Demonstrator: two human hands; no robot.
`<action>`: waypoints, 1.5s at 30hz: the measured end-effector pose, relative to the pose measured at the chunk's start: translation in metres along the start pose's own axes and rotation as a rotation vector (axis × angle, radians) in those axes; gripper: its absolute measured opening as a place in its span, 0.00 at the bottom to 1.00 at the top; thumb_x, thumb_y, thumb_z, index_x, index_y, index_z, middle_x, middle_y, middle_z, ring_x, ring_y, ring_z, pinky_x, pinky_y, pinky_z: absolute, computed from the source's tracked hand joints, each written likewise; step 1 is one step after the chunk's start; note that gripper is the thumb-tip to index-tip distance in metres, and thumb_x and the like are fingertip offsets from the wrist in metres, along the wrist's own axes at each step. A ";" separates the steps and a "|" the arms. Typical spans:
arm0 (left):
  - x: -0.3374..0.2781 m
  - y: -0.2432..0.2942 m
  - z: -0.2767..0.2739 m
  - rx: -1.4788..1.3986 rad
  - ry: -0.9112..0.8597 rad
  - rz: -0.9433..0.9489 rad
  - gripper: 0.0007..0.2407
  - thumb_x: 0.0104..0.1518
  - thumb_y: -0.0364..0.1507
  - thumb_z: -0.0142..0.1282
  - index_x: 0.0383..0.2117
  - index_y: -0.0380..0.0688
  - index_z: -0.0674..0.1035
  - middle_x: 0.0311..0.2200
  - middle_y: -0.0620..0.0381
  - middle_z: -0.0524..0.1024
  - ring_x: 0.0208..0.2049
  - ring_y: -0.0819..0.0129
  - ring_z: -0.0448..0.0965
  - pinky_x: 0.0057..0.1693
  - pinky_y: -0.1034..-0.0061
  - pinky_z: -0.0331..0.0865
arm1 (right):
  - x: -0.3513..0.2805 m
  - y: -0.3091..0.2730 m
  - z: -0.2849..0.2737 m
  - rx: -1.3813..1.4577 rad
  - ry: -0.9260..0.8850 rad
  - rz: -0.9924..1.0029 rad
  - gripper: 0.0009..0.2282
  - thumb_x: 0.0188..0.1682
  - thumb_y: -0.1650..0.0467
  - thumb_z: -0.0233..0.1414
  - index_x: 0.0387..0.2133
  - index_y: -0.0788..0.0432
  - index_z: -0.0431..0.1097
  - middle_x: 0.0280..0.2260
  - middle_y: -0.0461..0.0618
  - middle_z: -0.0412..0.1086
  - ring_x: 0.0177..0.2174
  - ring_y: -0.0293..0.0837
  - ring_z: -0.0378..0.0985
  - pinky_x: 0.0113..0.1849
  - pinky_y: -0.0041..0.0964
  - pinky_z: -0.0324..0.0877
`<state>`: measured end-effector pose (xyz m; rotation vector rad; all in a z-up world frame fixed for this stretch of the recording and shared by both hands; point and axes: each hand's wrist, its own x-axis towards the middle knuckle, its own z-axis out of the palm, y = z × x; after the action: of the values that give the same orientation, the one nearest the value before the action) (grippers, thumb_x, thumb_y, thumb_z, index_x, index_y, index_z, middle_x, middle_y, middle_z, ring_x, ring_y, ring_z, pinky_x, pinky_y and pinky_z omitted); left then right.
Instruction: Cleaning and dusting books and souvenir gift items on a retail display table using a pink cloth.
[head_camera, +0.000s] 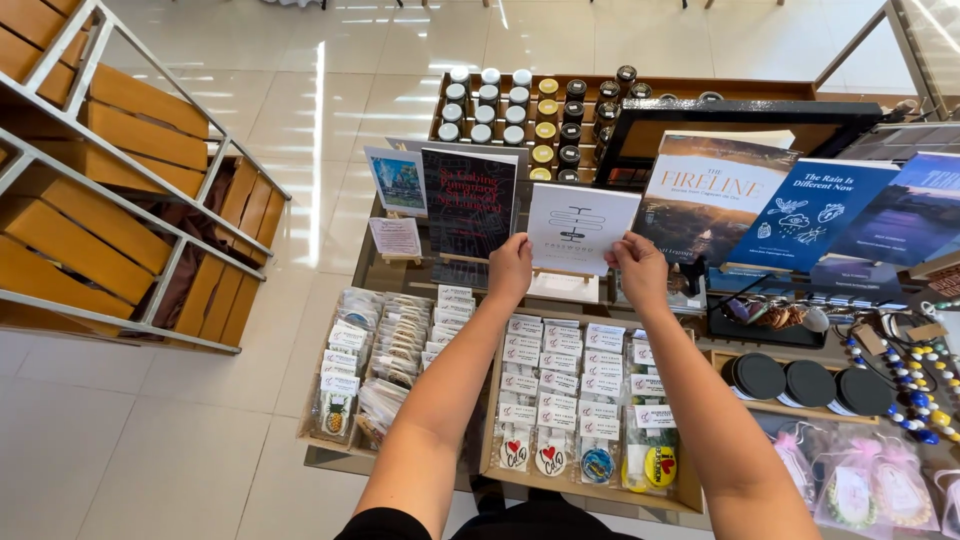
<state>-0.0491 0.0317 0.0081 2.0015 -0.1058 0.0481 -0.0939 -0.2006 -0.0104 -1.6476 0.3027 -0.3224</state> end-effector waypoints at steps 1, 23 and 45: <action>0.000 0.001 0.001 0.001 0.001 -0.001 0.07 0.65 0.28 0.50 0.41 0.38 0.80 0.28 0.47 0.82 0.29 0.58 0.83 0.38 0.68 0.74 | 0.001 0.001 0.001 0.000 -0.001 0.000 0.12 0.56 0.75 0.51 0.52 0.67 0.72 0.35 0.50 0.76 0.34 0.38 0.80 0.38 0.32 0.77; 0.009 -0.017 0.016 0.039 0.075 0.071 0.08 0.65 0.25 0.48 0.46 0.39 0.78 0.35 0.46 0.82 0.36 0.53 0.83 0.42 0.64 0.75 | -0.011 0.014 0.011 -0.095 -0.042 0.108 0.18 0.55 0.77 0.48 0.60 0.60 0.66 0.42 0.49 0.75 0.34 0.36 0.78 0.35 0.31 0.76; -0.023 -0.016 0.012 0.006 0.051 0.095 0.21 0.61 0.26 0.52 0.62 0.35 0.69 0.54 0.41 0.76 0.42 0.58 0.83 0.49 0.66 0.76 | -0.010 0.016 0.020 -0.257 -0.115 0.392 0.11 0.56 0.74 0.51 0.51 0.62 0.70 0.38 0.53 0.78 0.33 0.40 0.81 0.34 0.34 0.75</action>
<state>-0.0706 0.0285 -0.0138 1.9991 -0.1680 0.1603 -0.0957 -0.1800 -0.0288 -1.8043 0.5881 0.1115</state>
